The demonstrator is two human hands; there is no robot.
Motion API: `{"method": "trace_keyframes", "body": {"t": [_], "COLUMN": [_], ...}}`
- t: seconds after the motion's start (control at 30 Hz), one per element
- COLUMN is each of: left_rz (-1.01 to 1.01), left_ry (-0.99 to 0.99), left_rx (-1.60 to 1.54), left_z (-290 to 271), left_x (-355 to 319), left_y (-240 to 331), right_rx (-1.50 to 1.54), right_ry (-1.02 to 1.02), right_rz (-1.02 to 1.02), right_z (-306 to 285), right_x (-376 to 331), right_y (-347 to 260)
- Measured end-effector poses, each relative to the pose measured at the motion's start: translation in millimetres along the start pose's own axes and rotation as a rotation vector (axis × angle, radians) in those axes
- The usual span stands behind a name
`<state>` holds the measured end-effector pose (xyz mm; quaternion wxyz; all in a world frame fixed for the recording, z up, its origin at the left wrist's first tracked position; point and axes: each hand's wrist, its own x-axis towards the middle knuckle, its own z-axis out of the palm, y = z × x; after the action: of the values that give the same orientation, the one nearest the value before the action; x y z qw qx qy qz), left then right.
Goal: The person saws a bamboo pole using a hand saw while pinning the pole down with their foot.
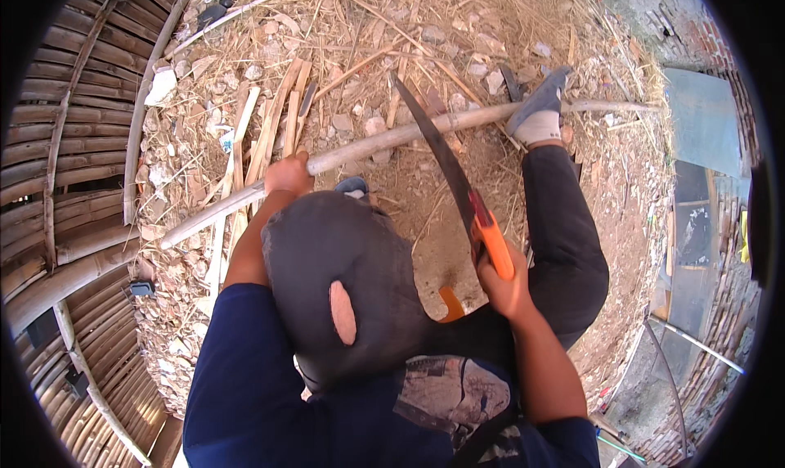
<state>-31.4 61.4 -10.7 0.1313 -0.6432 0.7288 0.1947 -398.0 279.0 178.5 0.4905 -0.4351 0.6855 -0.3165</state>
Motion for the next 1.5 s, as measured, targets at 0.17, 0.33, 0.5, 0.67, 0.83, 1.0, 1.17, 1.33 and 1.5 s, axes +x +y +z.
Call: {"method": "trace_keyframes", "body": {"t": [0.17, 0.33, 0.5, 0.67, 0.83, 1.0, 1.17, 1.33, 1.5], "left_rz": [-0.001, -0.002, 0.014, 0.022, 0.133, 0.106, 0.064, 0.109, 0.065], "left_ry": [-0.031, -0.052, -0.061, -0.06, 0.125, 0.333, -0.029, -0.147, -0.192], "left_rx": [-0.05, -0.026, -0.029, -0.027, -0.002, 0.06, 0.006, 0.025, 0.007], "left_z": [4.0, 2.9, 3.9, -2.0, -2.9, 15.1, -27.1, -53.4, -44.2], "left_x": [-9.1, -1.9, 1.7, -7.8, -10.2, -14.6, 4.6, -3.3, -4.0], "left_y": [-11.6, -4.2, -3.4, -7.8, -4.7, -2.8, -6.1, 2.1, -0.6], "right_rx": [0.146, 0.147, 0.212, 0.109, 0.082, 0.064, -0.093, -0.076, -0.045], "right_ry": [0.004, 0.001, -0.03, -0.009, 0.188, 0.248, 0.262, 0.202, 0.099], "right_rz": [0.082, 0.123, 0.121, 0.083, 0.123, 0.051, 0.057, 0.012, 0.096], "right_z": [11.2, -13.7, -29.2, -20.5, -53.4, -59.8, -56.4, -38.0, -24.5], "right_x": [3.4, -52.6, -23.8, -55.2, -107.7, -127.7, -122.2, -106.3, -75.0], "right_y": [6.7, -29.2, -22.7, -29.5, -40.1, -42.3, -54.0, -65.9, -54.2]}}
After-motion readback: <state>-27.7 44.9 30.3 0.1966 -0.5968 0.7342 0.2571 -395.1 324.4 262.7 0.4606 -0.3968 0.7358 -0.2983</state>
